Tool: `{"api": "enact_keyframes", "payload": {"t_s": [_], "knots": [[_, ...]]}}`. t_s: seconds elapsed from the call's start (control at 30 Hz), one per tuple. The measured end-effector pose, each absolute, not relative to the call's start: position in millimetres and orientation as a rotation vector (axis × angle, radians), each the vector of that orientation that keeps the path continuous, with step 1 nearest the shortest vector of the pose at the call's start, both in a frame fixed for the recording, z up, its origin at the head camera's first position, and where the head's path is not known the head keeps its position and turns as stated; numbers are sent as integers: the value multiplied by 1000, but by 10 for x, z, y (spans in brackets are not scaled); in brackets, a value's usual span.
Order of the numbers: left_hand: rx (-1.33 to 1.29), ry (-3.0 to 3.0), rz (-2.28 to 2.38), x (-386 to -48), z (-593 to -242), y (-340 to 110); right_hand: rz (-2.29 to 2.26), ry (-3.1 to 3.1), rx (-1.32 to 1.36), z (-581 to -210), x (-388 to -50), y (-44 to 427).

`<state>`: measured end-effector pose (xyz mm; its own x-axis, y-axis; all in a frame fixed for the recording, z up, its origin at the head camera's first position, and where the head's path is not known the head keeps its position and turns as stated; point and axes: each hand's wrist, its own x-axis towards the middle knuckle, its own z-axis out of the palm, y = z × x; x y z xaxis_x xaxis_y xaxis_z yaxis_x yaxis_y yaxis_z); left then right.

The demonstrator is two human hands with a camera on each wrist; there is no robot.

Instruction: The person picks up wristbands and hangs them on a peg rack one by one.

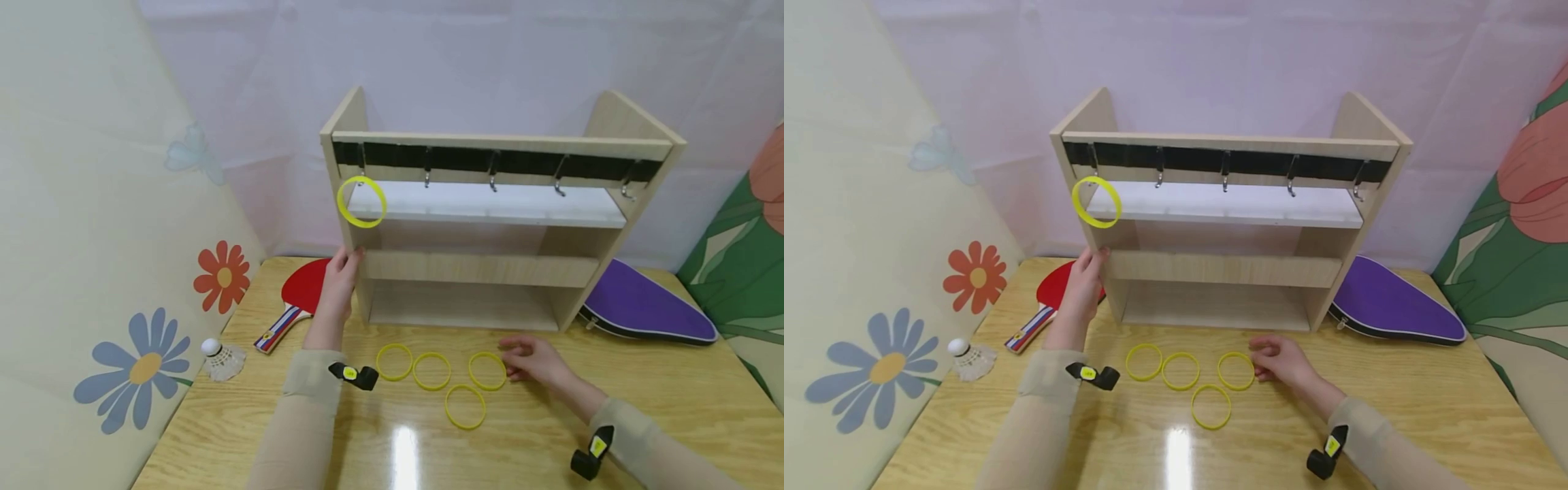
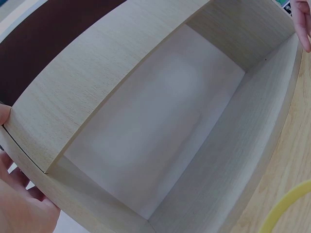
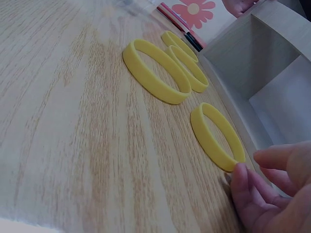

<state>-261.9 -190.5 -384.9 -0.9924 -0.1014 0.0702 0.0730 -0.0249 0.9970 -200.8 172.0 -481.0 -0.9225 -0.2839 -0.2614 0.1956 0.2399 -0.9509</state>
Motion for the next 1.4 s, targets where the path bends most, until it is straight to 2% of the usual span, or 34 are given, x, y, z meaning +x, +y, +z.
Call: {"api": "enact_keyframes", "payload": {"t_s": [0.47,0.77,0.97,1.4], "knots": [[10,-2126,-2165,-2608,-3848,-1914,-1665,2232,-164,-4841,-1977,1694],[-3,-2103,-2175,-2593,-3823,-1903,-1643,2290,-104,-4876,-1985,1673],[-12,-2100,-2175,-2596,-3829,-1896,-1677,2276,-193,-4852,-1966,1690],[16,-2110,-2163,-2598,-3827,-1893,-1640,2299,-71,-4842,-1976,1666]]}}
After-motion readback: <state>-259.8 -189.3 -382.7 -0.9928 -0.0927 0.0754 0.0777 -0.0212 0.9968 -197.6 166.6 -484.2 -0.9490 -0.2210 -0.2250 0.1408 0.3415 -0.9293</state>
